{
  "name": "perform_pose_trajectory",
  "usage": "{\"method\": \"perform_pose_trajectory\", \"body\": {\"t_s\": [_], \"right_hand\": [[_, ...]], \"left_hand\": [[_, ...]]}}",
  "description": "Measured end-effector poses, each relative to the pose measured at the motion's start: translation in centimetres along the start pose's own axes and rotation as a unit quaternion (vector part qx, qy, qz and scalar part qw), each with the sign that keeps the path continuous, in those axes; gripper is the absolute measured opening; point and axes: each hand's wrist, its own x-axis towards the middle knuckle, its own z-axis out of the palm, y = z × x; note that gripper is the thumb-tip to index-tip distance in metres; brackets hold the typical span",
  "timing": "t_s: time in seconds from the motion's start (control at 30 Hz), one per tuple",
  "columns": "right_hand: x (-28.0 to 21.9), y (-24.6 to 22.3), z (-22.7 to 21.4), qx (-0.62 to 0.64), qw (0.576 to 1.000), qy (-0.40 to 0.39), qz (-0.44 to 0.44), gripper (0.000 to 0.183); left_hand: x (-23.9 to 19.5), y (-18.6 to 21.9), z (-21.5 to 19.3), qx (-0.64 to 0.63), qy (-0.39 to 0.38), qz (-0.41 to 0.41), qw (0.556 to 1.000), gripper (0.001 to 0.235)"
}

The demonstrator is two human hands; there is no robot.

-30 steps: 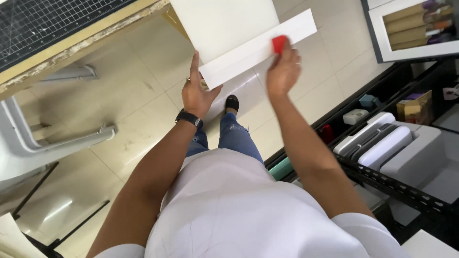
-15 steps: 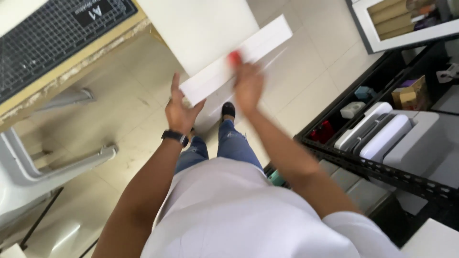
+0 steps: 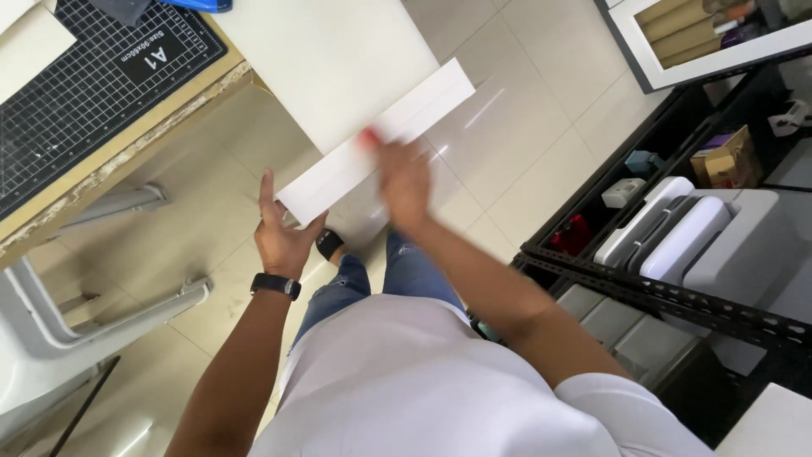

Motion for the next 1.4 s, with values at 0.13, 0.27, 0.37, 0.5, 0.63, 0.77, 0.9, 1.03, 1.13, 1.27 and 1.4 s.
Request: {"method": "perform_pose_trajectory", "body": {"t_s": [0.13, 0.27, 0.37, 0.5, 0.63, 0.77, 0.9, 1.03, 1.13, 1.27, 1.4], "right_hand": [[-0.9, 2.9, 0.1, 0.019, 0.991, -0.038, -0.124, 0.072], [3.5, 11.3, 0.3, -0.114, 0.987, 0.002, 0.111, 0.068], [0.5, 5.3, 2.5, -0.072, 0.991, 0.061, 0.094, 0.05], [-2.5, -5.6, -6.6, 0.093, 0.988, 0.03, -0.122, 0.069], [3.3, 6.1, -1.1, -0.2, 0.975, 0.089, 0.021, 0.052], [1.6, 8.9, 3.3, -0.1, 0.986, 0.059, 0.123, 0.047], [-2.5, -4.1, -3.7, 0.141, 0.987, 0.008, -0.082, 0.055], [-0.5, 7.3, 3.4, -0.019, 0.996, 0.066, -0.065, 0.056], [3.4, 11.8, 1.7, -0.068, 0.993, 0.059, 0.079, 0.052], [-0.1, 0.9, -0.7, 0.049, 0.997, 0.027, 0.046, 0.048], [-2.2, 1.4, 2.9, 0.082, 0.995, -0.014, -0.057, 0.04]], "left_hand": [[0.2, -1.7, -0.1, 0.023, 0.023, 0.037, 0.999, 0.114], [-1.2, -0.6, -1.0, 0.0, 0.009, 0.019, 1.0, 0.111], [-0.6, 0.3, -1.2, -0.006, 0.002, -0.001, 1.0, 0.11], [-0.2, -0.5, -0.6, 0.029, 0.027, 0.038, 0.998, 0.112], [-0.6, 0.6, -1.5, 0.02, -0.006, -0.019, 1.0, 0.112], [-1.0, 0.2, -1.7, 0.014, 0.002, 0.014, 1.0, 0.113], [-0.6, 0.1, -1.0, 0.032, 0.03, 0.053, 0.998, 0.111], [-0.8, 0.8, -1.3, 0.054, 0.014, 0.031, 0.998, 0.115], [-0.9, 0.8, -1.3, 0.062, 0.027, 0.034, 0.997, 0.115], [-0.5, 0.6, -1.0, 0.056, 0.029, 0.035, 0.997, 0.113], [-0.6, 0.5, -1.4, 0.068, 0.012, 0.022, 0.997, 0.113]]}}
